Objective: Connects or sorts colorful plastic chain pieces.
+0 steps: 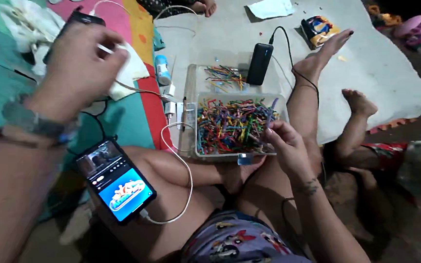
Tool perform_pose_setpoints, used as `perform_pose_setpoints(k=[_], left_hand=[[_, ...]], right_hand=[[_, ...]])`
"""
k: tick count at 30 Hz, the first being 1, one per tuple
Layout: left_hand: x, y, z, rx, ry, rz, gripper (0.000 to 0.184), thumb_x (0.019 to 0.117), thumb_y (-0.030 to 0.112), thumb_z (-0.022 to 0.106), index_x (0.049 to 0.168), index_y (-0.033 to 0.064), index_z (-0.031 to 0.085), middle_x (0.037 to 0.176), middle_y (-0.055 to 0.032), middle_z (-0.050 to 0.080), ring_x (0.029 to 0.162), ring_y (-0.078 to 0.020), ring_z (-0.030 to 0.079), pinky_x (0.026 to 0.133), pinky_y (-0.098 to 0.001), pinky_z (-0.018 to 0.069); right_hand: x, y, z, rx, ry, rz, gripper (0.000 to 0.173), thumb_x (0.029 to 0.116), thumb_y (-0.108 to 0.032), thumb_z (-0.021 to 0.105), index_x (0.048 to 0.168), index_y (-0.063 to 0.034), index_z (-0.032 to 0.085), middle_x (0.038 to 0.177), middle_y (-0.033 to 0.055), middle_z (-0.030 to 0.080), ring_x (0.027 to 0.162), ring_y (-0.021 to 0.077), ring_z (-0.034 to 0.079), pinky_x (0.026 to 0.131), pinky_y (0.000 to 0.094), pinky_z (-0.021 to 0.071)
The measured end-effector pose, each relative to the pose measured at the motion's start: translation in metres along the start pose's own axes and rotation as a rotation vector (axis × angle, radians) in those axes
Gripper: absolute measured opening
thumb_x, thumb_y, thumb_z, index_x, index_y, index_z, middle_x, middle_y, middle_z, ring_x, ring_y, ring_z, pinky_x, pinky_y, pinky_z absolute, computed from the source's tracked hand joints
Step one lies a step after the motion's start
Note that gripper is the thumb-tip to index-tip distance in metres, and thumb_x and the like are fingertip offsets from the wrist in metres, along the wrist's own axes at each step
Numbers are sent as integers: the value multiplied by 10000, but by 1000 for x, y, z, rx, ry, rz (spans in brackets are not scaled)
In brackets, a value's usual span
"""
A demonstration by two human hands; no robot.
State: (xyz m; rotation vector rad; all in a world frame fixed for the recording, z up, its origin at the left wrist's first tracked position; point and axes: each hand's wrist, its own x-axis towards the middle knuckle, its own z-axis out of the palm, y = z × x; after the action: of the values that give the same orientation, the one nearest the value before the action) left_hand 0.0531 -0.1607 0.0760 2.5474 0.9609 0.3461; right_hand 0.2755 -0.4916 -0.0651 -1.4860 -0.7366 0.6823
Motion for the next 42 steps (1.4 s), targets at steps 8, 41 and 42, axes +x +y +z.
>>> perform_pose_setpoints(k=[8, 41, 42], left_hand=[[-168, 114, 132, -872, -138, 136, 201, 1044, 190, 556, 1094, 65, 705, 1073, 34, 696, 968, 23, 640, 852, -160, 546], [-149, 135, 212, -1394, 68, -418, 140, 977, 38, 614, 1110, -4, 617, 941, -15, 675, 804, -75, 667, 733, -234, 583], [-149, 135, 212, -1399, 71, -424, 114, 980, 39, 611, 1087, 1, 624, 932, -12, 675, 807, -75, 666, 738, -236, 580]], right_hand=[[-43, -25, 49, 277, -480, -166, 117, 970, -103, 674, 1036, -89, 578, 934, -80, 667, 853, -18, 647, 794, 204, 572], [-5, -9, 24, 91, -285, 214, 47, 941, -59, 659, 984, -72, 644, 817, -46, 684, 719, 24, 643, 681, 213, 554], [-9, -7, 28, 64, -291, 170, 52, 940, -68, 668, 990, -61, 655, 830, -52, 683, 733, 13, 643, 693, 204, 557]])
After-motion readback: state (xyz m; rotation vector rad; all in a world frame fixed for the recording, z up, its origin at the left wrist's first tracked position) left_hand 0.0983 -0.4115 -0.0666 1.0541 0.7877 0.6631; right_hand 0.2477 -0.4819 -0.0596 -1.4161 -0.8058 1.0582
